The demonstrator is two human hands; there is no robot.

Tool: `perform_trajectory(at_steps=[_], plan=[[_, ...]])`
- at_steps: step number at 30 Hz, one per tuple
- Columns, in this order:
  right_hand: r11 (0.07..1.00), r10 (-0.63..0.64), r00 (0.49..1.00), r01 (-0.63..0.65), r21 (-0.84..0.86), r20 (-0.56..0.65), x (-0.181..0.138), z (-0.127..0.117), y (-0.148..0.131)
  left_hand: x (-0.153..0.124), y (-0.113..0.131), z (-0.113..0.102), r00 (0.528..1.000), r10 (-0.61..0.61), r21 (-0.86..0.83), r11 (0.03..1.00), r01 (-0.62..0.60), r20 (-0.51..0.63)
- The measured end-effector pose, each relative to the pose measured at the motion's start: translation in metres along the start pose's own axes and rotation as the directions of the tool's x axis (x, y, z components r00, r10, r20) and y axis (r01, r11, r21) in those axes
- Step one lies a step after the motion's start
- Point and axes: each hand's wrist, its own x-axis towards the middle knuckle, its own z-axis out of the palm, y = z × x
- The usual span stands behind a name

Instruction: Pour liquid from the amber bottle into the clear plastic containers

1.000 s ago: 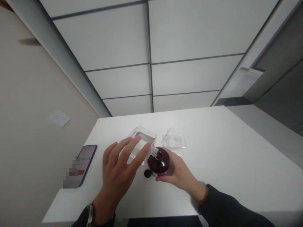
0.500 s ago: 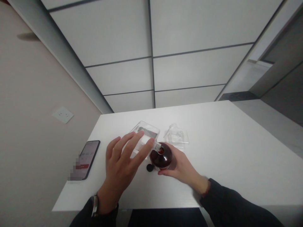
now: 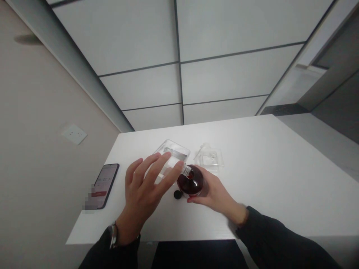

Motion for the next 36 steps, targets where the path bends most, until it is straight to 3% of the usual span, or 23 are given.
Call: perform_trajectory(at_steps=[36], plan=[[1.000, 0.025, 1.000, -0.025, 0.012, -0.003, 0.0002, -0.0014, -0.0048, -0.0022, 0.0019, 0.0011, 1.000, -0.001, 0.055, 0.998, 0.003, -0.026]])
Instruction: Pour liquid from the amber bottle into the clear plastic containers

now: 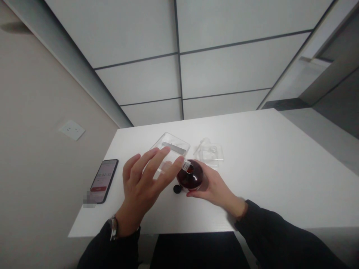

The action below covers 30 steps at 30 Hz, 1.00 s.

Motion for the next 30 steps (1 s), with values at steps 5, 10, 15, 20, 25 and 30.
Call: perform_trajectory(at_steps=[5, 10, 15, 20, 25, 30], plan=[[1.000, -0.018, 1.000, 0.018, -0.007, -0.001, -0.0002, -0.0007, 0.0009, -0.0003, -0.0009, -0.0006, 1.000, 0.013, 0.002, 1.000, -0.013, 0.012], [1.000, -0.007, 1.000, 0.008, -0.015, 0.013, 0.0005, -0.0011, -0.0001, -0.0004, -0.0020, 0.0000, 1.000, 0.023, 0.001, 1.000, -0.023, 0.002], [1.000, -0.002, 1.000, 0.002, -0.017, 0.008, 0.0002, -0.0013, 0.0002, 0.0011, -0.0016, 0.0000, 1.000, 0.028, 0.016, 0.999, -0.028, -0.005], [1.000, 0.003, 1.000, -0.003, -0.016, 0.003, -0.0013, -0.0002, 0.0032, -0.0004, -0.0018, -0.0013, 0.999, 0.036, 0.015, 0.999, -0.036, 0.009], [1.000, 0.003, 1.000, -0.003, -0.025, 0.002, -0.0017, -0.0008, 0.0030, -0.0018, -0.0024, -0.0018, 0.999, 0.035, 0.024, 0.999, -0.036, 0.029], [1.000, -0.013, 1.000, 0.013, -0.022, -0.002, -0.0010, -0.0011, 0.0022, 0.0009, -0.0029, -0.0022, 0.998, 0.061, 0.015, 0.998, -0.061, 0.013]])
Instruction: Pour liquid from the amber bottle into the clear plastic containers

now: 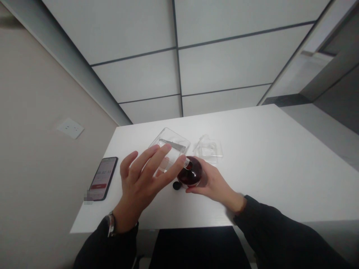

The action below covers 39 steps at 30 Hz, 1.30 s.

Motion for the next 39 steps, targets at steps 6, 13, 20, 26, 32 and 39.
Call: perform_trajectory(at_steps=[6, 13, 20, 26, 32, 39], plan=[[0.999, -0.032, 0.999, 0.032, 0.004, -0.019, -0.0007, 0.0017, 0.0015, 0.0015, -0.0012, 0.0008, 1.000, 0.015, 0.005, 1.000, -0.015, -0.012], [1.000, -0.011, 1.000, 0.011, 0.015, -0.005, 0.0000, 0.0006, 0.0006, 0.0031, -0.0025, -0.0003, 0.999, 0.041, 0.044, 0.998, -0.041, -0.004], [1.000, -0.013, 1.000, 0.013, 0.009, -0.002, 0.0008, 0.0004, -0.0013, 0.0048, -0.0028, -0.0004, 0.998, 0.059, 0.028, 0.998, -0.059, -0.013], [0.999, -0.033, 0.999, 0.033, 0.001, -0.015, 0.0004, 0.0005, -0.0005, 0.0060, -0.0020, -0.0002, 0.997, 0.068, 0.030, 0.997, -0.067, -0.019], [0.999, -0.039, 0.999, 0.039, -0.007, -0.022, 0.0006, 0.0018, 0.0005, 0.0071, -0.0035, -0.0009, 0.994, 0.105, 0.037, 0.994, -0.104, -0.019], [0.998, -0.062, 0.998, 0.062, -0.006, -0.026, 0.0003, 0.0019, 0.0013, 0.0080, -0.0031, 0.0001, 0.988, 0.146, 0.047, 0.989, -0.143, -0.046]])
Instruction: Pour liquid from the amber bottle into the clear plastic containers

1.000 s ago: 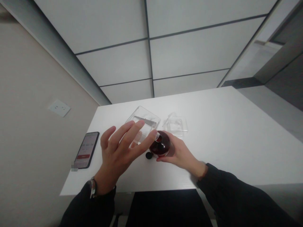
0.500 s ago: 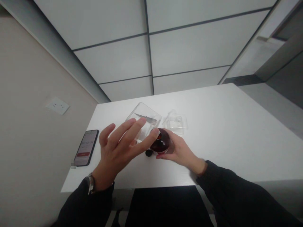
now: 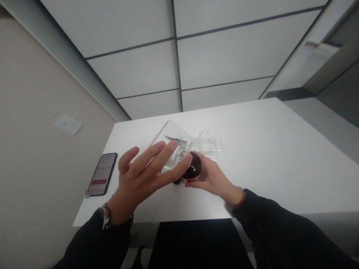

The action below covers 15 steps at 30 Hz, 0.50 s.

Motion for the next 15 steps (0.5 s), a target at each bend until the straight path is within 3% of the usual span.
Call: perform_trajectory(at_steps=[15], plan=[[1.000, 0.015, 1.000, -0.015, 0.018, 0.000, -0.0001, -0.0010, -0.0008, 0.0039, -0.0020, -0.0070, 0.998, 0.049, -0.030, 0.998, -0.048, 0.045]])
